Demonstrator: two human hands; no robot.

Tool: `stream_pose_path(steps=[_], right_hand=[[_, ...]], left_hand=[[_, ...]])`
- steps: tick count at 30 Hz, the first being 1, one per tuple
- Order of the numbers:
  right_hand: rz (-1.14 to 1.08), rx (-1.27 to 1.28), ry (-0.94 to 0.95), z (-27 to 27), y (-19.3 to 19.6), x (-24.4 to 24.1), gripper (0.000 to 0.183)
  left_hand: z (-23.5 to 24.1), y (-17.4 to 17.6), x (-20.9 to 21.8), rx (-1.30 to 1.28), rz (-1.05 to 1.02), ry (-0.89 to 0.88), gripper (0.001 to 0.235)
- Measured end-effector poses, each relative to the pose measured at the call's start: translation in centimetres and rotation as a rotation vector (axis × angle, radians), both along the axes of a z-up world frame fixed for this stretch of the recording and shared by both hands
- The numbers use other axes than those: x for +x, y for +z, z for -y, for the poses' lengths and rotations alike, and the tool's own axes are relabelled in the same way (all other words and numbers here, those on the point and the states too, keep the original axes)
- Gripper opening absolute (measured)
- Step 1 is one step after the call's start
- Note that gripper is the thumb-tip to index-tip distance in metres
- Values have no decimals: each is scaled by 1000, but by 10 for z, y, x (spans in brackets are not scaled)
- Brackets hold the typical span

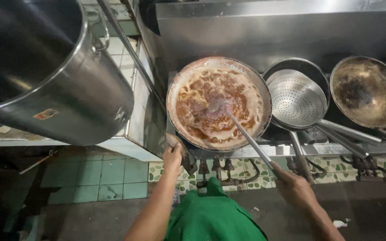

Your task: The person stirs a large pan of meat and liquid over a flame using a metal ladle, occasionally using a cloth to hold the pan handle.

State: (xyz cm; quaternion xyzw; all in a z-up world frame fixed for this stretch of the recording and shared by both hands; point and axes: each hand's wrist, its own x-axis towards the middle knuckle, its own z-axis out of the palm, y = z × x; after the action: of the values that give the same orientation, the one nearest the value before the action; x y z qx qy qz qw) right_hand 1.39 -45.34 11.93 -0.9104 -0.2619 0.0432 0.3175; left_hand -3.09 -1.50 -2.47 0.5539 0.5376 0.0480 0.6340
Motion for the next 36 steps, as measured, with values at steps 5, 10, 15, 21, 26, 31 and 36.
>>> stream_pose_path(steps=[5,10,15,21,26,31,36], right_hand=[[-338,-453,-161,-7,-24,1,57],[-309,-467,-185,-51,-63,1,53],[171,-331,-161,-29,-72,1,55],[-145,-600,-235,-45,-15,49,48],[73,-457,-159,-86,22,112,56],[-13,-484,-194,-102,29,157,59],[-48,-388,-206,-74,4,165,64]], left_hand=[[10,-17,2,64,162,-8,53],[7,-29,-3,-3,284,41,45],[-23,-37,-16,60,394,68,34],[-40,-25,-33,27,383,99,32],[-45,-3,-38,35,352,82,32],[-52,13,-39,-62,290,42,38],[-59,11,-30,-7,262,-55,40]])
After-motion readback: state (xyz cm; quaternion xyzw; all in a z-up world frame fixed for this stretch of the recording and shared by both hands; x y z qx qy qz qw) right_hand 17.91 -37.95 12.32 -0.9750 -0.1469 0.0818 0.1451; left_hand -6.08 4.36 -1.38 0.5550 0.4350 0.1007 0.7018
